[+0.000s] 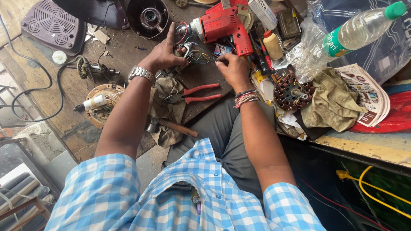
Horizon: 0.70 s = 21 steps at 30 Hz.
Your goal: The person sits on the floor and works on a small electrical motor, using pliers to strip and twist wires. They repeatedly adjust and connect wires to the motor terminals while holding the motor steady with their left hand.
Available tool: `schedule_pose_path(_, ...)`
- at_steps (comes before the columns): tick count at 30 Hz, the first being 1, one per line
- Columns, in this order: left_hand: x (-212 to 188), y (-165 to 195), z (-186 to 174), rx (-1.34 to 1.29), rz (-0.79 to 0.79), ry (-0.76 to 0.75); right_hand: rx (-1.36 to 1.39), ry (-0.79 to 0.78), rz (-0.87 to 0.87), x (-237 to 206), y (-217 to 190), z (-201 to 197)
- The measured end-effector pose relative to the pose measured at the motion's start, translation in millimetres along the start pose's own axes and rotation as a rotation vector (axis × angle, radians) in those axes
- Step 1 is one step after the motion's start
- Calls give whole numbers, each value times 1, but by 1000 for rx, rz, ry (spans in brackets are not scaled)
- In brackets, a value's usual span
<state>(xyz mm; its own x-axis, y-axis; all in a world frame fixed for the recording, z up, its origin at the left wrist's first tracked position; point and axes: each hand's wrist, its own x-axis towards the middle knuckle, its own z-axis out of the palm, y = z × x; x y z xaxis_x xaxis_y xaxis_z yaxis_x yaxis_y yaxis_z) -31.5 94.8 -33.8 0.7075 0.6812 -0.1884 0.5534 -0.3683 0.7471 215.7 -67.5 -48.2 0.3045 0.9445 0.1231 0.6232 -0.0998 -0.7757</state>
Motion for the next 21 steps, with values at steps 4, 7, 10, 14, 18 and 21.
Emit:
schedule_pose_path(4, -1, 1, -4, -67, 22, -20, -7, -51, -153, -3, -11, 13)
schedule_pose_path(7, -2, 3, -5, -113, 9, -37, -61, -60, -233, -5, -16, 20)
schedule_pose_path(10, -3, 4, -7, -159, -21, -58, 45, -107, -107, -3, -24, 30)
schedule_pose_path(14, -3, 3, -9, -154, -39, -66, 598, -274, 422, -1, -36, 44)
schedule_pose_path(18, -3, 0, -6, -250, -25, -53, 1102, -278, 652, 3, -36, 49)
schedule_pose_path(21, -3, -2, -4, -263, -15, -46, 1265, -318, 656, 8, -27, 47)
